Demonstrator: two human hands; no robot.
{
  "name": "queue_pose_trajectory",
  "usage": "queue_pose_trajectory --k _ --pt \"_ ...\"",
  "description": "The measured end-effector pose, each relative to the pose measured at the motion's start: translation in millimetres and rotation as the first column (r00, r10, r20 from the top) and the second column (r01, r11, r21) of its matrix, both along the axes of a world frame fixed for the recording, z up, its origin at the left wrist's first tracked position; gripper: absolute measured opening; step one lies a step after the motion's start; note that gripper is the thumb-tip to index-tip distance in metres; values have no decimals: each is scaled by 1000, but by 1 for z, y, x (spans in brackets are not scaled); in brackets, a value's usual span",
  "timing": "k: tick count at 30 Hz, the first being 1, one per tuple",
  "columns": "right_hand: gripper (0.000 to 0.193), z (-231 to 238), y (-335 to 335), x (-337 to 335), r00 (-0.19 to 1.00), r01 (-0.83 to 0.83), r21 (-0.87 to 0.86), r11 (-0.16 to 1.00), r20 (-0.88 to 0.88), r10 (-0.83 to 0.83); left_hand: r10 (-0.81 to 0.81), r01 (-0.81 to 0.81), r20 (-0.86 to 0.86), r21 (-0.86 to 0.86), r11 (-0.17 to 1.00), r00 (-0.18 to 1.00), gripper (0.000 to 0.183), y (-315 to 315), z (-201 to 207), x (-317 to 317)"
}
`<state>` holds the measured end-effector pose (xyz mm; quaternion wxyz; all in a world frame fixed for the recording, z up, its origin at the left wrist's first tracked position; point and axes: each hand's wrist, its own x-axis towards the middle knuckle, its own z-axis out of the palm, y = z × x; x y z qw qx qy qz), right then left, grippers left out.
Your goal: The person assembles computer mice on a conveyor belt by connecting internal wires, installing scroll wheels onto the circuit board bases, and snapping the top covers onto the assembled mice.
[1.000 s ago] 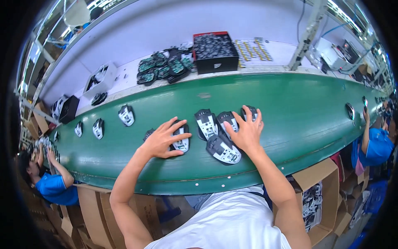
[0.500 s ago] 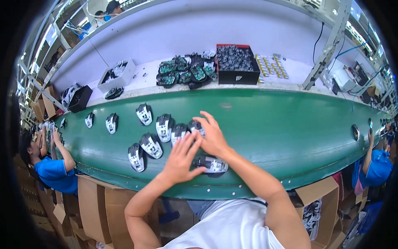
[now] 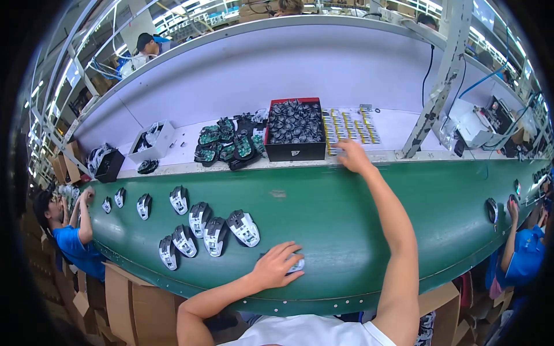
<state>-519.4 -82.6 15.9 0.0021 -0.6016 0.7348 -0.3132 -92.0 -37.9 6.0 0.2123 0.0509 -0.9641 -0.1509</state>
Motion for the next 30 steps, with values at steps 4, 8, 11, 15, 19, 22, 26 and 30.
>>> queue_pose_trajectory --k 4,8,11,15,19,22,26,30 --pt "40 -12 -29 -8 980 -74 71 995 -182 86 -64 70 -98 57 996 993 31 8 -1 -50" --pt "33 0 -37 -5 950 -1 225 974 -305 72 -49 69 -150 129 989 987 26 4 0 -57" --pt "35 9 -43 -20 976 -86 273 958 -170 136 -35 64 -170 168 984 985 22 -2 2 -51" --pt "30 10 -43 -23 972 -153 233 960 -141 189 -40 86 -218 209 974 975 19 -7 0 -47" --pt "23 8 -10 -21 994 -107 -3 994 -14 107 -47 114 -263 243 963 964 21 -12 1 -46" --pt "19 10 32 8 926 -38 -169 985 364 98 -25 116 -277 319 941 961 25 -18 16 -49" --pt "32 43 97 110 448 -198 -267 943 831 329 100 82 -284 563 822 954 39 -31 54 -66" --pt "35 45 151 172 180 -253 -303 919 918 353 32 224 -383 605 764 923 44 -26 73 -82"
